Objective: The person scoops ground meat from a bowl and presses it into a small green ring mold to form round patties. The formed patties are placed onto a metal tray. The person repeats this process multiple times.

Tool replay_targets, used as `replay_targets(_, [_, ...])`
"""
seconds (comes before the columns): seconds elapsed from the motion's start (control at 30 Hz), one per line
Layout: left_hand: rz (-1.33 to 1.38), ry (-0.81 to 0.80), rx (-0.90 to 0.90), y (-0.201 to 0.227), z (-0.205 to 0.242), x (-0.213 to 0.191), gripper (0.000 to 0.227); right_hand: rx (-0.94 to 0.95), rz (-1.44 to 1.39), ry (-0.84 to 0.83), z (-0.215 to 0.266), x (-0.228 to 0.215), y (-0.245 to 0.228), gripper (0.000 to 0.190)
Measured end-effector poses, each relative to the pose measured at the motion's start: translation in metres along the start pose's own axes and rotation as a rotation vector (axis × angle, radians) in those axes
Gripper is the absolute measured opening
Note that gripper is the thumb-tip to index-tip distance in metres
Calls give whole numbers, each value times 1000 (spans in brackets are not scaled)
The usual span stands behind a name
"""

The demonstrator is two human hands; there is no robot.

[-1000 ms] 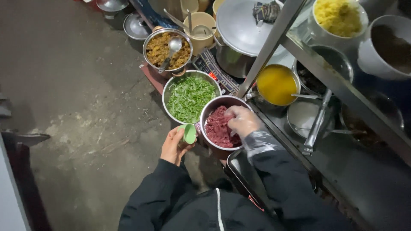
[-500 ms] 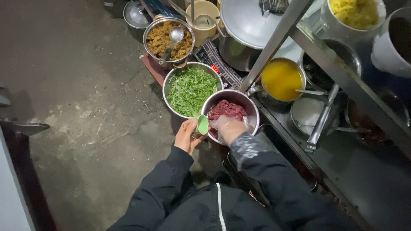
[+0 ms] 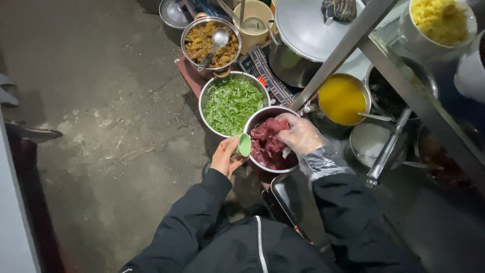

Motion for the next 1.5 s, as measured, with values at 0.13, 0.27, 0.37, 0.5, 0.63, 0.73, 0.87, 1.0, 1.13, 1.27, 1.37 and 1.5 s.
replay_targets(0.13, [-22, 4, -21, 0, -3, 3, 60, 140, 136, -190, 10, -21, -42, 50])
replay_targets(0.27, [-29, 15, -43, 2, 4, 6, 64, 226, 369, -185, -2, -16, -19, 46])
replay_targets(0.37, [-22, 5, -34, -2, -6, 1, 63, 131, 396, -225, -14, 8, -36, 40])
replay_targets(0.5, [-45, 42, -28, 0, 1, 1, 68, 8, 326, -153, -21, 30, -3, 23])
replay_targets(0.63, [-34, 40, -7, 0, -4, 2, 68, 41, 111, 8, -5, -3, -7, 30])
replay_targets(0.73, [-74, 33, 28, 1, -9, 8, 72, 27, 52, 117, 5, -43, -18, 27])
replay_targets(0.87, [-100, 17, 68, 0, -10, 26, 76, -225, -121, 255, 9, -69, -44, 25])
replay_targets(1.0, [-68, 6, 85, -3, -8, 33, 75, -323, -198, 282, 28, -91, -88, 23])
replay_targets(1.13, [-51, 11, 50, -13, -13, 48, 73, -455, -324, 322, 20, -83, -69, 26])
replay_targets(1.27, [149, -134, -82, -35, -28, 74, 51, -355, -384, 286, 45, -79, -102, 30])
replay_targets(1.37, [245, -204, -157, -35, -17, 91, 35, -346, -280, 235, 44, -69, -92, 34])
replay_targets(1.5, [242, -252, -195, -33, -8, 105, 30, -583, 10, 263, 34, -46, -62, 30])
Point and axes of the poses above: each hand's wrist, its own z-axis away from the middle knuckle, its own x-axis out of the palm, y = z × x, the point moved 10 cm from there along -z, towards the middle knuckle, and after that the axes turned 15 degrees about -x, right-handed, at the moved point
